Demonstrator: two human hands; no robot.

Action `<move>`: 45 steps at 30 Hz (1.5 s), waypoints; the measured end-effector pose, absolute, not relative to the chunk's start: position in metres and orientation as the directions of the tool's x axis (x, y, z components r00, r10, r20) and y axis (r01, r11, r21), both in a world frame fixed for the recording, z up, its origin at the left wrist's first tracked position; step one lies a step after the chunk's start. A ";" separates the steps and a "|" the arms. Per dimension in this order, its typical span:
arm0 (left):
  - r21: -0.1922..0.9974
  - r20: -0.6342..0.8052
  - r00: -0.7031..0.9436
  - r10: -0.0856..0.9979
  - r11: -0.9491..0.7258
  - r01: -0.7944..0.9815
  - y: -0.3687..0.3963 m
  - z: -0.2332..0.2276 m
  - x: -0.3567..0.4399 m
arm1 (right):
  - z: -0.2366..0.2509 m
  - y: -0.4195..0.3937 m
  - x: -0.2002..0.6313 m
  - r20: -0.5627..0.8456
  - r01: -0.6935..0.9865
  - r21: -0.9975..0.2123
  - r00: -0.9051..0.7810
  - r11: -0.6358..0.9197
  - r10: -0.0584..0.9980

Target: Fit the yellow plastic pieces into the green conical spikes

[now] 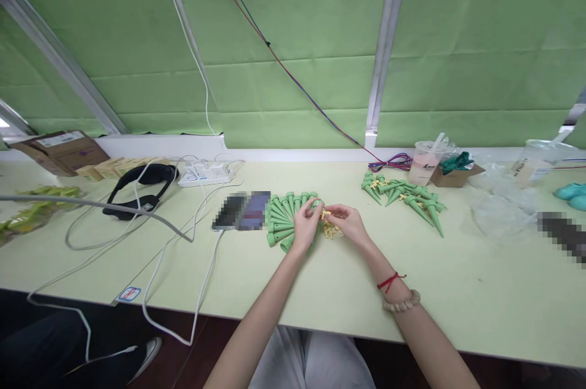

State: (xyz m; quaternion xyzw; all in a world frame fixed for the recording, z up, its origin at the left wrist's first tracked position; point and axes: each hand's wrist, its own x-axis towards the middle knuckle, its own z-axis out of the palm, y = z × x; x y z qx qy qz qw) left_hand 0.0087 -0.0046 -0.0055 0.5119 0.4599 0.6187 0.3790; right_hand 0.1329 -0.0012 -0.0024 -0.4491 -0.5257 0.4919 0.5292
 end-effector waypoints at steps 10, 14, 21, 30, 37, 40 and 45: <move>0.962 0.239 -0.174 0.955 -0.257 -0.091 -0.006 -0.002 0.010 | -0.002 -0.001 0.132 0.137 -0.070 -0.988 -0.027 0.135 0.990; 0.958 0.249 -0.232 0.940 -0.274 -0.084 -0.006 -0.002 0.010 | -0.001 0.000 0.134 0.087 -0.045 -0.995 -0.018 0.086 0.996; 0.958 0.238 -0.258 0.936 -0.270 -0.094 -0.007 0.001 0.010 | 0.000 -0.001 0.135 0.079 -0.070 -0.995 -0.029 0.077 0.996; 0.955 0.265 -0.230 0.936 -0.288 -0.073 -0.004 -0.007 0.011 | 0.000 -0.002 0.134 0.085 -0.094 -0.993 -0.092 0.076 0.992; 0.955 0.278 -0.230 0.932 -0.293 -0.033 -0.003 -0.008 0.011 | 0.000 -0.001 0.133 0.053 -0.124 -0.992 -0.123 0.037 0.991; 0.957 0.273 -0.227 0.935 -0.288 -0.035 -0.004 -0.008 0.011 | 0.000 -0.001 0.134 0.045 -0.132 -0.991 -0.118 0.029 0.992; 0.958 0.265 -0.210 0.941 -0.282 -0.056 -0.005 -0.006 0.011 | 0.002 -0.002 0.135 0.045 -0.101 -0.994 -0.107 0.034 0.993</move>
